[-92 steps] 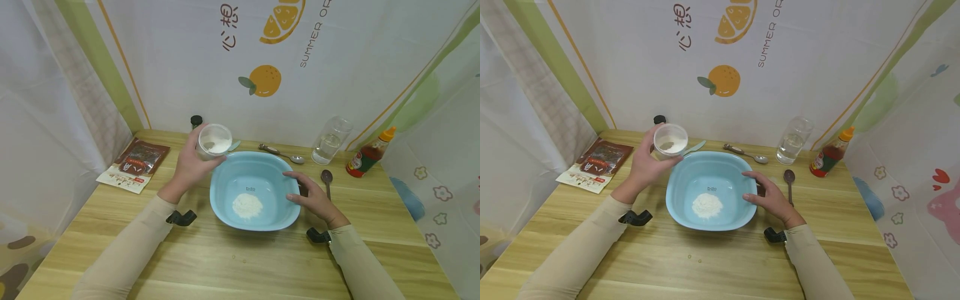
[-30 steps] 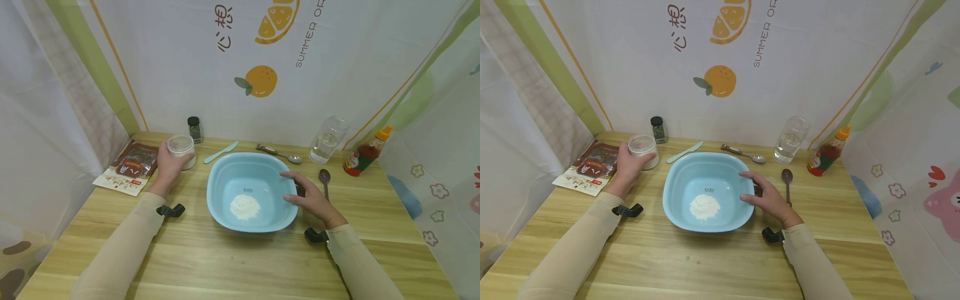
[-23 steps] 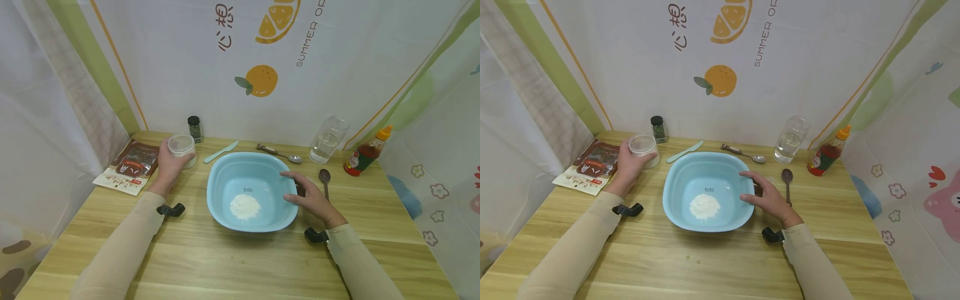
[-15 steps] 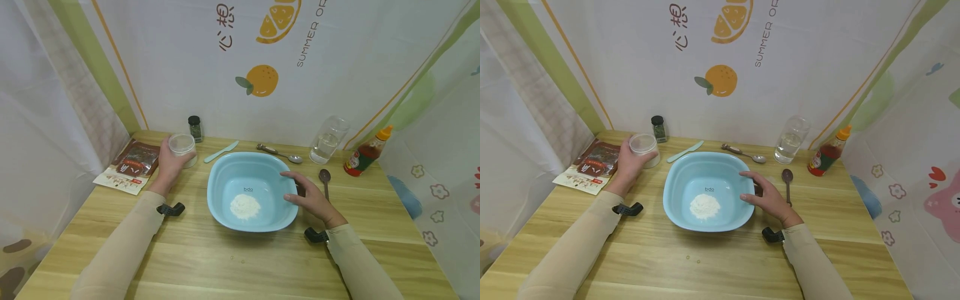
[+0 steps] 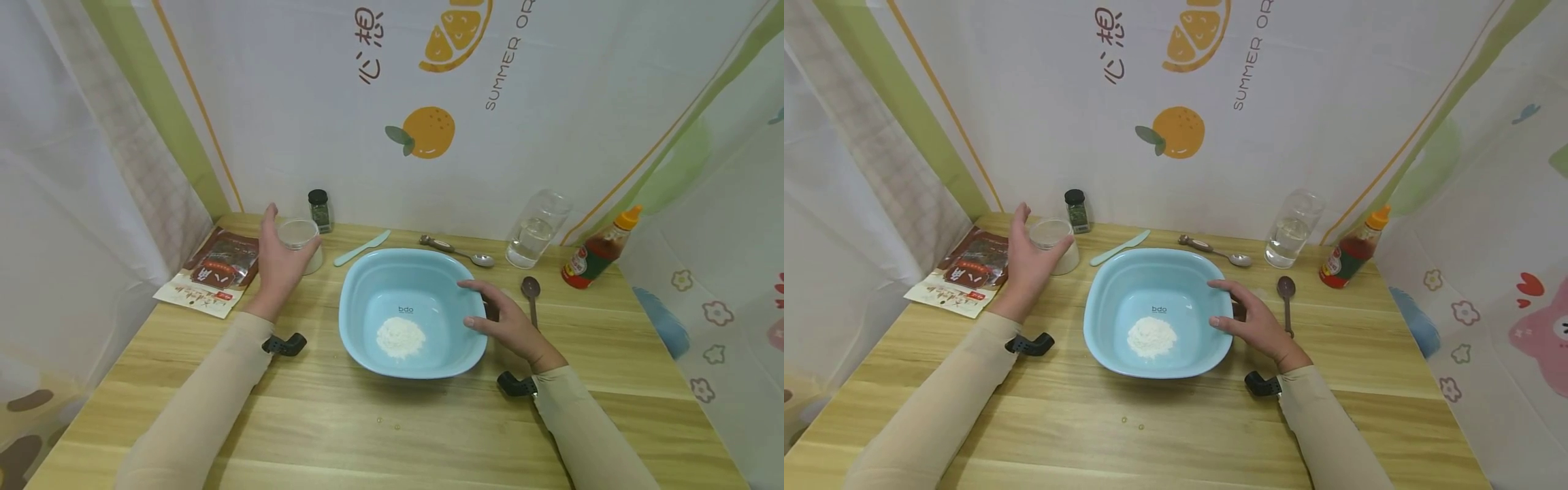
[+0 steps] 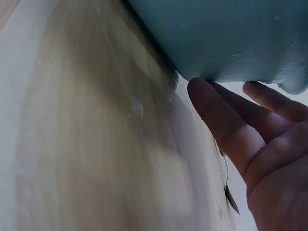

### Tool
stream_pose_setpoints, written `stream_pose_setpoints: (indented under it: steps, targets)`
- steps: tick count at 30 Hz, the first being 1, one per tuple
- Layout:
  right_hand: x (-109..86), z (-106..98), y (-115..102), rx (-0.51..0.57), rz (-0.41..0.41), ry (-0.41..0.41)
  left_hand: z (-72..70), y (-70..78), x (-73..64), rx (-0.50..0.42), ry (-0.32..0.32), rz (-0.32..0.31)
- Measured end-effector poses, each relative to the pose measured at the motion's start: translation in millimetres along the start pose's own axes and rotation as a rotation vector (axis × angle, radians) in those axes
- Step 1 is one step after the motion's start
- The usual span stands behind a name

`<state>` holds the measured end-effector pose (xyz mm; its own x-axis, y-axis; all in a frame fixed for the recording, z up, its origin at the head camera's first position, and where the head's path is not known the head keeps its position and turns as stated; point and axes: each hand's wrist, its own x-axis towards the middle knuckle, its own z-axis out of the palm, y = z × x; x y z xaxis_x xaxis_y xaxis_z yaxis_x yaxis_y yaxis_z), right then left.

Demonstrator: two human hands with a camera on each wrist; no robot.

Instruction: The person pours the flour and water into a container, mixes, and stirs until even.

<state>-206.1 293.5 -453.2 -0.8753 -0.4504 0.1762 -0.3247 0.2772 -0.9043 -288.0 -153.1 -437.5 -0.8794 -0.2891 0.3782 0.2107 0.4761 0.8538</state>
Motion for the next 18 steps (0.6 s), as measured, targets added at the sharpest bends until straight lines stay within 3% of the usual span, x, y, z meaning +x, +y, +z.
stream_pose_setpoints:
  steps: [8, 11, 18]
  targets:
    - [-0.1, -1, 0, -0.024, -0.008, 0.006, 4.0, 17.7, -7.6, 0.022, 0.093, 0.291]
    - [-0.2, -1, 0, -0.040, -0.006, 0.011, 6.6, 21.8, -11.3, -0.053, 0.051, 0.303]
    - [-1.4, -1, -1, -0.047, -0.011, 0.031, 13.5, 27.1, -19.5, -0.271, -0.129, 0.243]
